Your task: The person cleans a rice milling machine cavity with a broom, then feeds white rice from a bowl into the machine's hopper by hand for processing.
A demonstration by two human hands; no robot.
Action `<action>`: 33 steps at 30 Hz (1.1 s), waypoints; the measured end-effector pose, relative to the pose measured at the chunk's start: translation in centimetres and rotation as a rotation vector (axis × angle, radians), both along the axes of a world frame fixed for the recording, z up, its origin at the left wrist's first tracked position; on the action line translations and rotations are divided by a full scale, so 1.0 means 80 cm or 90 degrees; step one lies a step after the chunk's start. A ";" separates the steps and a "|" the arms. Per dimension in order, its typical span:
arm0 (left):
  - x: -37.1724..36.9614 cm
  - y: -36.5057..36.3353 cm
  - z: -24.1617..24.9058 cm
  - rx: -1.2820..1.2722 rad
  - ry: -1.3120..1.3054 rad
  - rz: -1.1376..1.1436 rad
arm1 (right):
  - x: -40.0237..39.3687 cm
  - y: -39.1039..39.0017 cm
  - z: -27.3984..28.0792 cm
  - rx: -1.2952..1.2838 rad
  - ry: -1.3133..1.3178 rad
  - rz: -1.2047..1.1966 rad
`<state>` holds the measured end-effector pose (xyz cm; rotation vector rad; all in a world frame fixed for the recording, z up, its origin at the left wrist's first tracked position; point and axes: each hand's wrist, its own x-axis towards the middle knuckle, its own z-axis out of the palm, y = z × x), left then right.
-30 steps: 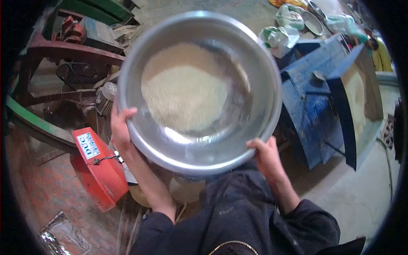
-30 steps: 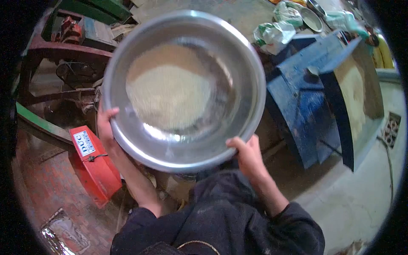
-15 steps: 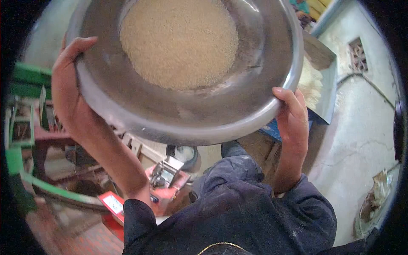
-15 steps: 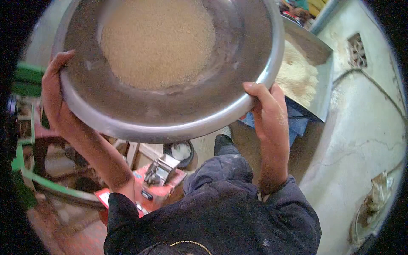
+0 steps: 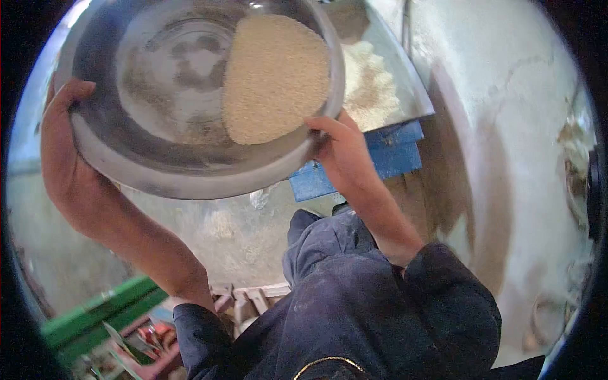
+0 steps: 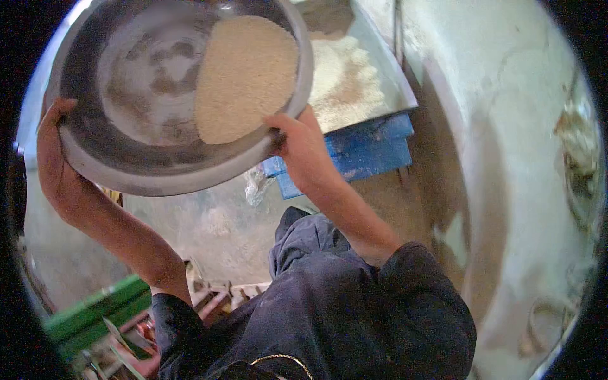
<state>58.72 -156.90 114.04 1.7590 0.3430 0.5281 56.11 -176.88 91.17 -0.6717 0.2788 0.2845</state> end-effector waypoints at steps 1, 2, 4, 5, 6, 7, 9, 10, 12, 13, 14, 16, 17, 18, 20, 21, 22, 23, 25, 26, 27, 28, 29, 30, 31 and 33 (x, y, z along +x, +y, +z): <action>0.017 -0.011 -0.004 -0.005 0.001 0.018 | 0.005 0.003 -0.005 0.000 0.011 -0.034; 0.034 -0.009 -0.004 -0.006 0.015 -0.016 | 0.009 0.008 -0.007 0.023 -0.003 -0.047; 0.066 0.002 -0.001 0.002 0.045 -0.070 | 0.018 0.023 -0.012 0.053 -0.006 -0.068; 0.083 -0.002 -0.001 0.001 0.055 -0.104 | 0.024 0.034 -0.018 0.050 0.002 -0.102; 0.098 -0.013 0.001 0.072 0.062 -0.110 | 0.032 0.044 -0.028 0.088 -0.015 -0.122; 0.111 -0.024 0.005 0.142 0.066 -0.115 | 0.042 0.056 -0.040 0.124 -0.034 -0.140; 0.131 -0.043 0.014 0.284 0.065 -0.119 | 0.061 0.086 -0.057 0.161 -0.022 -0.195; 0.139 -0.052 0.016 0.355 0.056 -0.120 | 0.070 0.099 -0.059 0.201 -0.013 -0.252; 0.148 -0.066 0.004 0.423 0.041 -0.146 | 0.090 0.131 -0.061 0.243 0.058 -0.369; 0.149 -0.074 -0.012 0.507 -0.099 -0.190 | 0.099 0.146 -0.060 0.285 0.090 -0.418; 0.147 -0.085 -0.024 0.583 -0.243 -0.232 | 0.109 0.159 -0.059 0.260 0.135 -0.464; 0.109 -0.111 -0.033 0.560 -0.246 -0.297 | 0.120 0.181 -0.059 0.210 0.175 -0.518; 0.095 -0.119 -0.036 0.538 -0.245 -0.333 | 0.128 0.188 -0.063 0.180 0.165 -0.525; 0.089 -0.123 -0.042 0.535 -0.253 -0.365 | 0.150 0.204 -0.088 0.235 0.132 -0.533; 0.075 -0.128 -0.059 0.520 -0.389 -0.428 | 0.169 0.205 -0.084 0.357 0.215 -0.533; 0.062 -0.137 -0.055 0.513 -0.397 -0.456 | 0.171 0.194 -0.070 0.428 0.321 -0.517; 0.043 -0.148 -0.045 0.489 -0.294 -0.469 | 0.172 0.199 -0.074 0.435 0.318 -0.541; 0.029 -0.156 -0.041 0.470 -0.191 -0.478 | 0.172 0.211 -0.083 0.268 0.288 -0.525; 0.029 -0.161 -0.047 0.463 -0.215 -0.561 | 0.158 0.197 -0.074 0.104 0.258 -0.513; 0.036 -0.160 -0.051 0.458 -0.232 -0.622 | 0.151 0.190 -0.070 0.121 0.265 -0.449; 0.062 -0.161 -0.064 0.461 -0.238 -0.621 | 0.146 0.183 -0.060 0.135 0.266 -0.376; 0.103 -0.168 -0.082 0.502 -0.334 -0.563 | 0.233 0.235 -0.155 0.122 0.223 -0.470; 0.128 -0.172 -0.090 0.545 -0.431 -0.495 | 0.228 0.230 -0.141 0.124 0.208 -0.456; 0.120 -0.177 -0.090 0.551 -0.411 -0.492 | 0.201 0.214 -0.118 0.310 0.205 -0.406; 0.106 -0.183 -0.091 0.558 -0.389 -0.489 | 0.169 0.197 -0.092 0.493 0.206 -0.347; 0.109 -0.191 -0.104 0.525 -0.452 -0.532 | 0.103 0.155 -0.040 0.385 0.234 -0.267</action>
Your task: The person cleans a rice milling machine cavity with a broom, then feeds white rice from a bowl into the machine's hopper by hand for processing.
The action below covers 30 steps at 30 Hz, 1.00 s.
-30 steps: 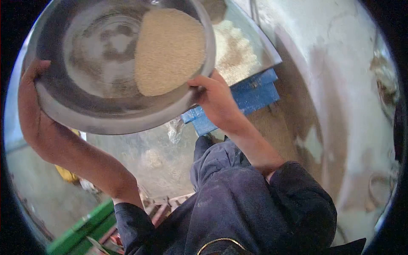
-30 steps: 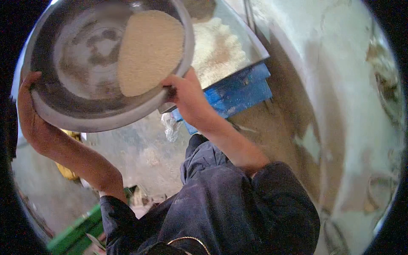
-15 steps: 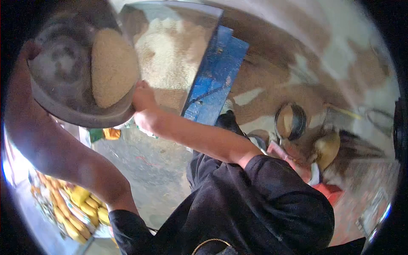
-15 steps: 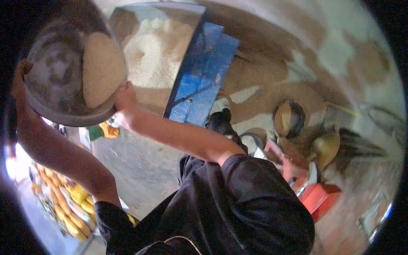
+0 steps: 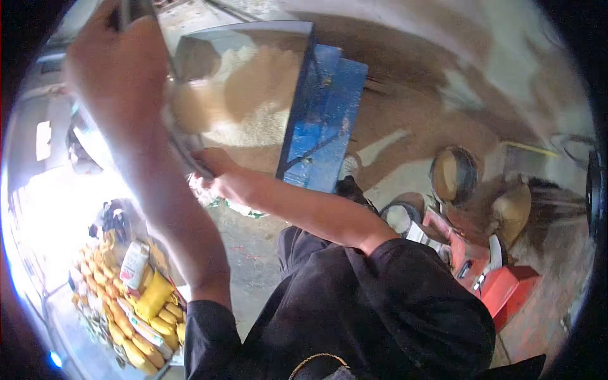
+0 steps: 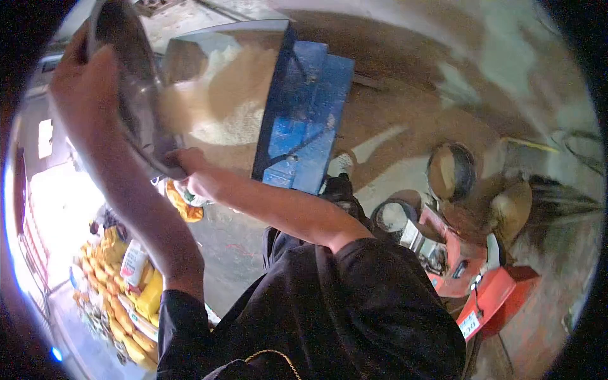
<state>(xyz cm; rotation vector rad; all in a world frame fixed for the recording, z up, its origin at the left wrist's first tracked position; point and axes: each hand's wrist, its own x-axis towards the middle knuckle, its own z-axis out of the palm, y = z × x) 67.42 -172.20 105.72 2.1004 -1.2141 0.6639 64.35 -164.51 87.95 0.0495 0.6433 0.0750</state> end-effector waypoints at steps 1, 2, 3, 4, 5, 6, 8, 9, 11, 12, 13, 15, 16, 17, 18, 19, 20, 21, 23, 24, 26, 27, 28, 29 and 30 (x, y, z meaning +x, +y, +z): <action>-0.031 -0.012 -0.002 -0.020 0.071 0.040 | 0.001 0.000 -0.004 -0.018 -0.011 0.037; -0.045 -0.017 -0.003 0.000 0.116 0.067 | 0.004 0.002 -0.015 -0.036 -0.021 0.069; -0.065 -0.020 -0.003 0.001 0.108 0.070 | -0.002 0.000 -0.022 -0.034 -0.029 0.072; -0.089 -0.019 -0.003 -0.011 -0.002 0.050 | -0.010 -0.003 -0.031 0.020 -0.103 0.043; -0.104 -0.018 -0.003 -0.023 -0.110 0.031 | -0.018 -0.004 -0.041 0.075 -0.174 0.016; -0.110 -0.021 -0.004 -0.023 -0.115 0.034 | -0.021 -0.002 -0.055 0.074 -0.179 0.019; -0.110 -0.029 -0.005 -0.153 0.181 0.045 | -0.022 -0.003 -0.080 0.041 -0.143 -0.030; -0.079 -0.028 -0.007 -0.174 0.308 0.026 | -0.022 -0.005 -0.090 0.038 -0.148 -0.030; -0.055 0.004 -0.005 -0.157 0.248 0.011 | -0.026 -0.013 -0.105 -0.019 -0.042 -0.130; -0.050 0.016 -0.003 -0.139 0.192 0.000 | -0.036 -0.023 -0.101 -0.023 -0.043 -0.136; -0.049 0.023 0.002 -0.192 0.189 0.017 | -0.049 -0.036 -0.090 -0.063 -0.054 -0.192; -0.050 0.042 0.009 -0.246 0.219 0.012 | -0.074 -0.053 -0.077 -0.105 -0.064 -0.261; -0.052 0.053 0.013 -0.300 0.250 0.016 | -0.085 -0.058 -0.076 -0.186 -0.078 -0.255; -0.057 0.063 0.018 -0.313 0.290 -0.023 | -0.097 -0.060 -0.072 -0.267 -0.090 -0.251; -0.066 0.073 0.023 -0.315 0.296 -0.038 | -0.110 -0.060 -0.061 -0.273 -0.085 -0.264; -0.078 0.083 0.028 -0.313 0.272 -0.023 | -0.125 -0.055 -0.046 -0.283 -0.109 -0.304; -0.085 0.093 0.031 -0.310 0.250 -0.011 | -0.140 -0.047 -0.035 -0.292 -0.131 -0.346; -0.082 0.104 0.030 -0.316 0.235 -0.067 | -0.158 -0.037 -0.030 -0.304 -0.149 -0.377; -0.092 0.137 0.028 -0.247 0.168 -0.122 | -0.197 -0.013 -0.022 -0.315 -0.126 -0.444; -0.100 0.149 0.025 -0.177 0.089 -0.157 | -0.218 0.001 -0.019 -0.313 -0.109 -0.492; -0.128 0.157 0.015 -0.204 0.209 -0.243 | -0.260 0.030 -0.023 -0.315 -0.053 -0.549; -0.147 0.160 0.009 -0.222 0.314 -0.287 | -0.279 0.046 -0.029 -0.298 -0.046 -0.592; -0.167 0.163 0.004 -0.232 0.422 -0.326 | -0.298 0.065 -0.033 -0.278 -0.040 -0.635; -0.184 0.165 -0.002 -0.238 0.530 -0.359 | -0.316 0.080 -0.025 -0.280 0.021 -0.657; -0.201 0.163 -0.006 -0.240 0.636 -0.388 | -0.334 0.094 -0.032 -0.280 0.041 -0.691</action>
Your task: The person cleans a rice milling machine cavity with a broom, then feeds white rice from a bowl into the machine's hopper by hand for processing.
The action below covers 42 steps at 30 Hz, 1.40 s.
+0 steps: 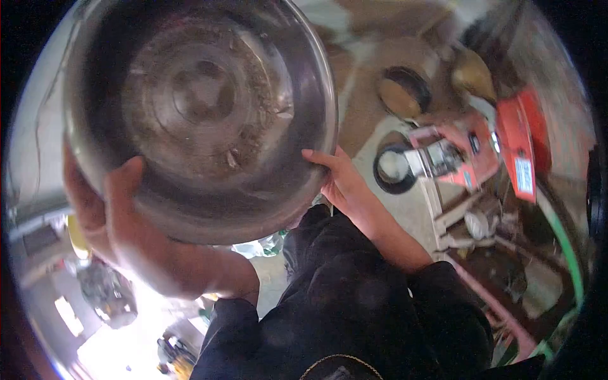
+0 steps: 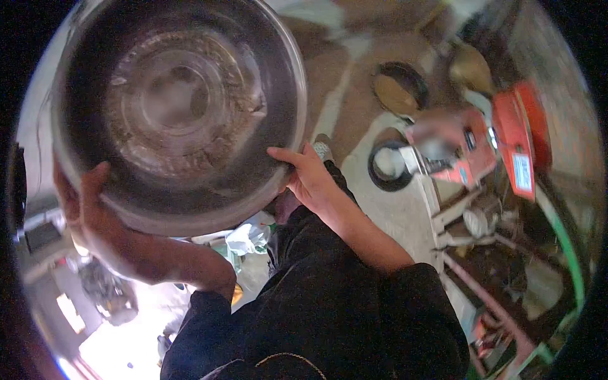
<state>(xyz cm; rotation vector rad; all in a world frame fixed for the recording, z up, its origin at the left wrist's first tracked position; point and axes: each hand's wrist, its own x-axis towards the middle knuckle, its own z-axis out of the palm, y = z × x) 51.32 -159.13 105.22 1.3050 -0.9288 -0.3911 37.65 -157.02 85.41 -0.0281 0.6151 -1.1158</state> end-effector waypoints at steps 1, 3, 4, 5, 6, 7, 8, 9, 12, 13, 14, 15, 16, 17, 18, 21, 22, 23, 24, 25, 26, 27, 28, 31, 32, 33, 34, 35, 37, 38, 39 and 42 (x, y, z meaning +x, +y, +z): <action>-0.007 -0.005 -0.016 -0.001 0.003 -0.053 | -0.013 0.013 -0.013 0.028 0.020 -0.034; -0.031 -0.010 -0.045 0.028 0.028 -0.135 | -0.038 0.044 -0.034 0.053 0.039 -0.091; -0.044 -0.013 -0.064 0.037 0.017 -0.170 | -0.050 0.061 -0.043 0.083 0.051 -0.138; -0.057 -0.013 -0.081 0.061 0.014 -0.218 | -0.061 0.078 -0.054 0.113 0.062 -0.182; -0.067 -0.011 -0.100 0.084 0.009 -0.264 | -0.071 0.095 -0.065 0.111 0.061 -0.200; -0.074 -0.015 -0.124 0.110 -0.053 -0.289 | -0.083 0.111 -0.079 0.160 0.059 -0.201; -0.079 -0.018 -0.148 0.137 -0.117 -0.311 | -0.094 0.128 -0.094 0.209 0.056 -0.199; -0.093 -0.019 -0.168 0.154 -0.117 -0.335 | -0.107 0.146 -0.119 0.213 0.051 -0.210; -0.134 -0.021 -0.239 0.226 -0.088 -0.379 | -0.146 0.187 -0.188 0.297 0.065 -0.209; -0.148 -0.022 -0.268 0.279 -0.053 -0.387 | -0.161 0.194 -0.203 0.358 0.066 -0.179; -0.161 -0.019 -0.294 0.287 -0.053 -0.389 | -0.175 0.204 -0.221 0.419 0.068 -0.146; -0.173 -0.016 -0.320 0.329 -0.059 -0.379 | -0.186 0.221 -0.258 0.447 0.057 -0.136; -0.185 -0.015 -0.345 0.370 -0.065 -0.368 | -0.192 0.245 -0.310 0.453 0.055 -0.134; -0.197 -0.015 -0.372 0.377 -0.065 -0.366 | -0.196 0.272 -0.367 0.357 0.202 -0.067; -0.207 -0.014 -0.400 0.426 -0.156 -0.338 | -0.206 0.282 -0.400 0.257 0.345 0.003; -0.247 -0.010 -0.493 0.546 -0.288 -0.302 | -0.249 0.220 -0.362 0.583 0.135 -0.079; -0.257 -0.007 -0.533 0.604 -0.333 -0.298 | -0.259 0.221 -0.389 0.660 0.089 -0.118; -0.261 0.001 -0.594 0.627 -0.323 -0.340 | -0.253 0.259 -0.478 0.648 0.051 -0.178; -0.277 0.005 -0.640 0.639 -0.317 -0.337 | -0.269 0.253 -0.505 0.658 0.056 -0.171; -0.294 0.012 -0.683 0.684 -0.312 -0.369 | -0.275 0.248 -0.528 0.720 0.038 -0.214; -0.310 0.024 -0.727 0.731 -0.300 -0.399 | -0.287 0.248 -0.552 0.784 0.025 -0.254; -0.320 0.036 -0.776 0.753 -0.294 -0.393 | -0.296 0.259 -0.588 0.804 0.031 -0.243; -0.333 0.044 -0.826 0.776 -0.295 -0.434 | -0.303 0.280 -0.634 0.824 0.049 -0.238; -0.379 0.067 -0.930 0.773 -0.296 -0.510 | -0.335 0.329 -0.741 0.843 0.094 -0.266; -0.395 0.062 -0.954 0.724 -0.309 -0.544 | -0.351 0.333 -0.770 0.854 0.105 -0.257; -0.408 0.055 -0.976 0.740 -0.296 -0.538 | -0.366 0.347 -0.797 0.842 0.072 -0.311; -0.414 0.051 -0.997 0.794 -0.226 -0.491 | -0.369 0.371 -0.816 0.843 0.036 -0.366; -0.422 0.045 -1.032 0.834 -0.155 -0.440 | -0.375 0.388 -0.841 0.828 0.065 -0.346; -0.415 0.064 -1.142 0.799 -0.134 -0.313 | -0.382 0.381 -0.816 0.824 0.132 -0.326; -0.411 0.077 -1.207 0.808 -0.123 -0.306 | -0.393 0.370 -0.815 0.787 0.193 -0.311; -0.400 0.104 -1.269 0.813 -0.173 -0.359 | -0.403 0.418 -0.839 0.734 0.141 -0.325; -0.413 0.125 -1.339 0.829 -0.255 -0.516 | -0.418 0.444 -0.842 0.748 0.170 -0.312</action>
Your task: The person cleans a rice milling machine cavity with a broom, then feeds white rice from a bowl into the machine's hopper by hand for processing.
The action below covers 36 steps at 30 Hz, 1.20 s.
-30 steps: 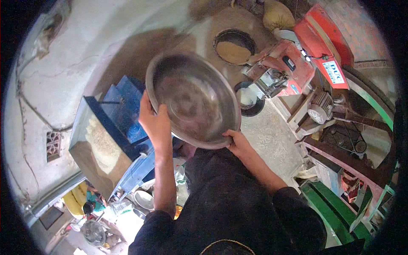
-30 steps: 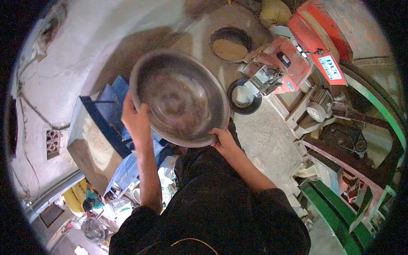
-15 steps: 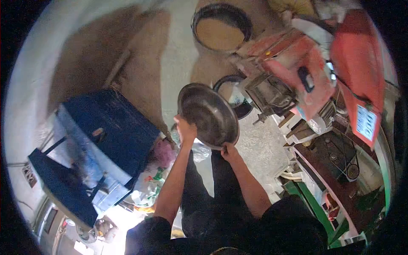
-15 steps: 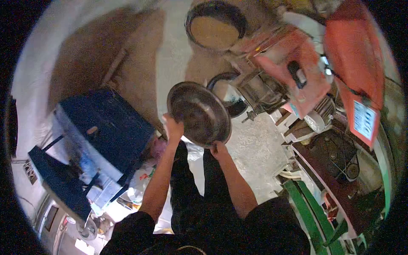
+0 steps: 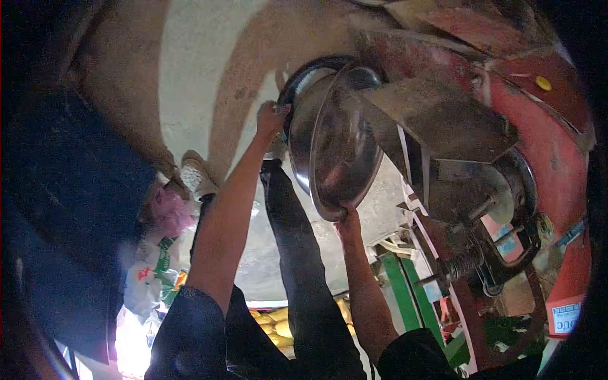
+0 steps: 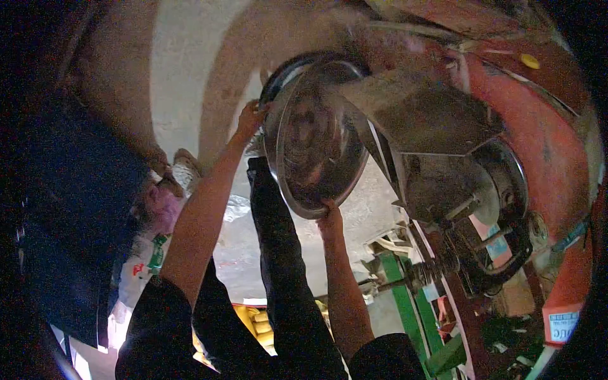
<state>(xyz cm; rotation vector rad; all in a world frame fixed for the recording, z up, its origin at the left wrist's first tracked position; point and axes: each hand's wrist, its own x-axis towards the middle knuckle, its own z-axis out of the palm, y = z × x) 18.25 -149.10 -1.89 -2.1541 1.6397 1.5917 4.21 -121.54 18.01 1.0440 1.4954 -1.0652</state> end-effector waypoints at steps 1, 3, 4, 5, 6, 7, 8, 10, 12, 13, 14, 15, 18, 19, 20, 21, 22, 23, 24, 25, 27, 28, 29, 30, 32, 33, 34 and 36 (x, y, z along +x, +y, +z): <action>-0.005 0.002 -0.010 0.022 0.023 -0.103 | 0.005 -0.031 0.018 -0.050 0.044 -0.059; -0.001 0.006 -0.029 0.072 0.029 -0.116 | -0.001 -0.028 0.026 -0.057 0.038 -0.052; 0.007 0.006 -0.034 0.107 0.030 -0.130 | -0.003 -0.034 0.033 -0.078 0.026 -0.046; 0.014 0.005 -0.035 0.086 0.090 -0.121 | -0.004 -0.042 0.041 -0.080 0.027 -0.039; 0.009 -0.004 -0.022 0.080 0.092 -0.113 | -0.003 -0.058 0.051 -0.067 0.041 -0.047; 0.008 -0.013 0.000 0.105 0.089 -0.087 | 0.000 -0.071 0.058 -0.054 0.056 -0.058; 0.008 -0.023 0.025 0.128 0.086 -0.064 | 0.001 -0.075 0.057 -0.062 0.058 -0.056; 0.028 -0.021 0.042 0.012 0.083 -0.042 | 0.004 -0.072 0.041 -0.108 0.063 -0.125; 0.070 -0.021 0.037 -0.097 0.046 -0.058 | 0.007 -0.059 0.018 -0.113 0.059 -0.102; 0.098 -0.026 0.029 -0.100 0.017 -0.095 | 0.009 -0.060 0.010 -0.109 0.059 -0.078; 0.110 -0.048 0.071 -0.065 0.086 -0.008 | 0.014 -0.082 0.013 -0.115 0.063 -0.081; 0.124 -0.067 0.116 -0.029 0.157 0.077 | 0.025 -0.123 0.019 -0.086 0.090 -0.111; 0.205 -0.048 0.113 -0.044 0.094 0.168 | 0.033 -0.097 -0.028 -0.045 0.072 -0.177; 0.222 -0.040 0.127 -0.024 0.163 0.279 | 0.037 -0.100 -0.041 -0.102 0.084 -0.146; 0.240 -0.036 0.141 -0.028 0.117 0.302 | 0.041 -0.105 -0.055 -0.161 0.096 -0.115; 0.250 -0.039 0.161 -0.033 0.074 0.324 | 0.044 -0.098 -0.079 -0.162 0.095 -0.124; 0.259 -0.040 0.177 -0.037 0.072 0.317 | 0.046 -0.085 -0.110 -0.105 0.097 -0.121; 0.265 -0.041 0.189 -0.095 0.051 0.369 | 0.051 -0.084 -0.132 -0.048 0.099 -0.118; 0.272 -0.042 0.201 -0.153 0.033 0.421 | 0.057 -0.096 -0.138 -0.050 0.098 -0.126; 0.279 -0.047 0.216 -0.157 0.033 0.414 | 0.065 -0.111 -0.142 0.033 0.151 -0.169; 0.294 -0.055 0.250 -0.042 0.051 0.560 | 0.070 -0.122 -0.155 0.118 0.198 -0.220; 0.299 -0.057 0.266 -0.045 0.049 0.551 | 0.065 -0.113 -0.168 0.123 0.179 -0.187; 0.301 -0.058 0.282 -0.047 0.042 0.589 | 0.061 -0.104 -0.176 0.124 0.159 -0.155; 0.305 -0.059 0.299 -0.050 0.037 0.625 | 0.060 -0.101 -0.168 0.119 0.155 -0.165; 0.377 -0.018 0.286 -0.135 0.008 0.437 | 0.055 -0.109 -0.144 0.073 0.076 -0.032; 0.402 -0.010 0.286 -0.210 -0.025 0.256 | 0.048 -0.124 -0.131 0.126 0.012 0.021; 0.380 -0.018 0.322 -0.146 0.048 0.451 | 0.043 -0.130 -0.117 0.112 0.011 0.013; 0.301 -0.040 0.428 -0.047 0.090 0.661 | 0.038 -0.128 -0.087 0.043 -0.006 0.182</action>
